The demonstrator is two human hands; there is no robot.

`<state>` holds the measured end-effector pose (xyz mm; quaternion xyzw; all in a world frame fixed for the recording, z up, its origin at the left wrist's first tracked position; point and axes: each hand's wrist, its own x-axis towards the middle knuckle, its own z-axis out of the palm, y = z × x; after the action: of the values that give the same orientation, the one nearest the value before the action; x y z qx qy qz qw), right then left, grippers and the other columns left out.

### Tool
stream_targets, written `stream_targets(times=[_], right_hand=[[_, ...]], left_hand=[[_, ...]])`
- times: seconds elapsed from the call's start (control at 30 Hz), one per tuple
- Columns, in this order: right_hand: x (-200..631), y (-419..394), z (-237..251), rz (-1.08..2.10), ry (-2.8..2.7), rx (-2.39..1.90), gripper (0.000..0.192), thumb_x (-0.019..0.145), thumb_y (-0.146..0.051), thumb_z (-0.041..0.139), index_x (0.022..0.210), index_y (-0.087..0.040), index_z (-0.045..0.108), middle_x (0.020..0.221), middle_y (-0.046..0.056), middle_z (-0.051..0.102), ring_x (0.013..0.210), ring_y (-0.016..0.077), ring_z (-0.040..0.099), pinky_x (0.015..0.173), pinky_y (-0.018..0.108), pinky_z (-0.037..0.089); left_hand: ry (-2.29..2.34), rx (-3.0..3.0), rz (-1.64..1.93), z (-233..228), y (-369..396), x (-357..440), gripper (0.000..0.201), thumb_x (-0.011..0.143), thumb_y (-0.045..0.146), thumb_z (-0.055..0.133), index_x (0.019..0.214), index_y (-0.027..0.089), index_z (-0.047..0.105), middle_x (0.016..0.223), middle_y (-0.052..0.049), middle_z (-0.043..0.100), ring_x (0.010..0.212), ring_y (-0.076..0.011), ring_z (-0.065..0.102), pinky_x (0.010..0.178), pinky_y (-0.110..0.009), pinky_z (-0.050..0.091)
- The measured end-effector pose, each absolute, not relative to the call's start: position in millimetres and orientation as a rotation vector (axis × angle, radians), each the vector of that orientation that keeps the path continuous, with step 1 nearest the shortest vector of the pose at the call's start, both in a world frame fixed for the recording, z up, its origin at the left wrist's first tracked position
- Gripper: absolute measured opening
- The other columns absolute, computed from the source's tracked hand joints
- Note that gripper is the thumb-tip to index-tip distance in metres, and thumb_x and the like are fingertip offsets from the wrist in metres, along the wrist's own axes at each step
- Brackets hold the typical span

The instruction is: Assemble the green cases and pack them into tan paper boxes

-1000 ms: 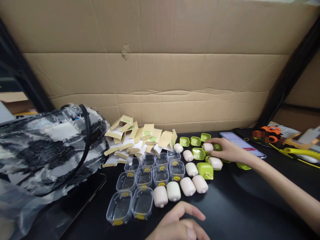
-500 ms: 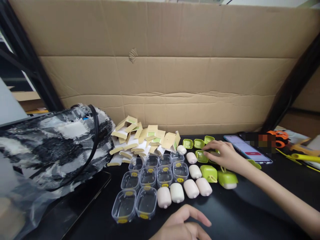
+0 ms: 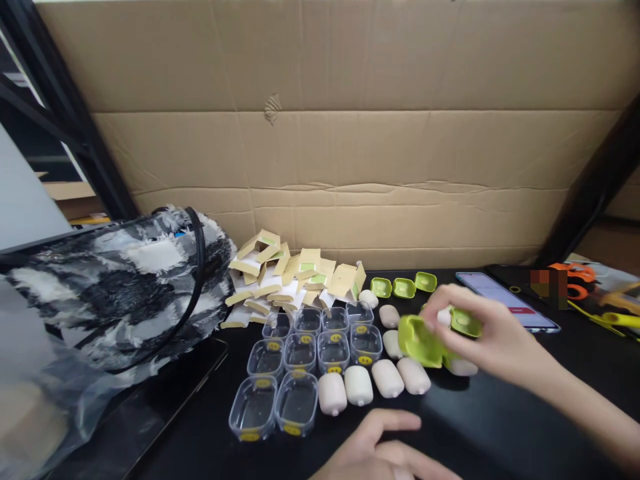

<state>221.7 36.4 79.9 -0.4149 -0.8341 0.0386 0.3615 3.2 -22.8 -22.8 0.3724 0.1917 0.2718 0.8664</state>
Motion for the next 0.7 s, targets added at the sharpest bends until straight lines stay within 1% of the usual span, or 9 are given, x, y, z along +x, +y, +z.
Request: stream_targets(times=[0.07,0.13,0.17,0.23,0.3,0.4,0.47,0.53,0.7], right_hand=[[209,16,81,0.309,-2.267,-0.982,0.012,0.084,-0.022,0.054,0.074,-0.024,0.059,0.071,-0.001,0.064,0.068,0.0154,0.059,0.065,0.029,0.048],[197,-2,79,0.444,-2.36,-0.929,0.011,0.084,-0.018,0.056,0.075,-0.024,0.061,0.072,-0.002,0.064,0.07,0.0148,0.059,0.068,0.029,0.048],[192,-8,78,0.48,-2.383,-0.909,0.01,0.083,-0.017,0.057,0.077,-0.024,0.062,0.074,-0.002,0.065,0.072,0.0149,0.06,0.07,0.03,0.049],[188,-16,77,0.538,-2.402,-0.866,0.01,0.084,-0.016,0.058,0.08,-0.024,0.063,0.076,-0.002,0.066,0.075,0.0149,0.061,0.074,0.03,0.049],[190,-15,78,0.512,-2.401,-0.836,0.014,0.086,-0.014,0.053,0.084,-0.024,0.063,0.079,-0.002,0.067,0.077,0.0148,0.061,0.073,0.03,0.049],[203,-2,80,0.165,-2.46,-0.857,0.021,0.084,-0.01,0.048,0.09,-0.023,0.063,0.083,0.001,0.066,0.08,0.0186,0.06,0.075,0.036,0.046],[212,8,78,-0.102,-2.519,-0.899,0.017,0.081,-0.015,0.055,0.094,-0.022,0.065,0.085,0.004,0.064,0.081,0.0228,0.058,0.075,0.04,0.045],[216,16,74,-0.2,-2.586,-0.969,0.016,0.077,-0.025,0.067,0.093,-0.021,0.066,0.085,0.005,0.061,0.08,0.0253,0.058,0.073,0.042,0.045],[210,23,59,-0.302,-2.674,-1.033,0.046,0.053,-0.044,0.088,0.083,-0.017,0.064,0.081,0.005,0.063,0.072,0.0254,0.059,0.065,0.039,0.048]], left_hand=[[0.353,0.798,0.619,-42,-21,7,0.094,0.06,0.038,0.084,0.136,0.024,0.029,0.108,-0.012,0.071,0.063,-0.0109,0.058,0.069,-0.028,0.034],[0.33,0.812,0.655,-55,-19,11,0.117,0.057,0.035,0.087,0.143,0.03,0.008,0.106,-0.009,0.071,0.063,-0.0127,0.061,0.072,-0.03,0.035],[0.325,0.82,0.69,-57,-20,12,0.118,0.055,0.036,0.088,0.142,0.029,0.009,0.1,-0.007,0.072,0.068,-0.0155,0.063,0.074,-0.032,0.036],[0.323,0.857,0.727,-49,-24,12,0.098,0.058,0.041,0.086,0.135,0.024,0.028,0.09,-0.007,0.072,0.078,-0.0206,0.066,0.079,-0.036,0.038],[0.366,0.914,0.744,-31,-28,9,0.061,0.071,0.046,0.076,0.116,0.016,0.049,0.085,-0.009,0.07,0.08,-0.0194,0.064,0.079,-0.035,0.039],[0.442,0.905,0.717,-6,-32,2,0.046,0.073,0.047,0.072,0.102,0.017,0.054,0.074,-0.004,0.065,0.067,-0.0153,0.057,0.068,-0.03,0.039],[0.541,0.945,0.693,2,-31,-1,0.043,0.07,0.051,0.073,0.091,0.017,0.057,0.067,0.001,0.057,0.059,-0.0118,0.049,0.064,-0.028,0.036],[0.655,1.044,0.657,4,-29,-2,0.047,0.065,0.057,0.074,0.082,0.016,0.056,0.067,0.001,0.052,0.059,-0.01,0.042,0.062,-0.026,0.033],[0.657,1.153,0.611,3,-28,-3,0.055,0.063,0.064,0.072,0.082,0.017,0.052,0.073,0.0,0.05,0.061,-0.0097,0.037,0.062,-0.025,0.031]])
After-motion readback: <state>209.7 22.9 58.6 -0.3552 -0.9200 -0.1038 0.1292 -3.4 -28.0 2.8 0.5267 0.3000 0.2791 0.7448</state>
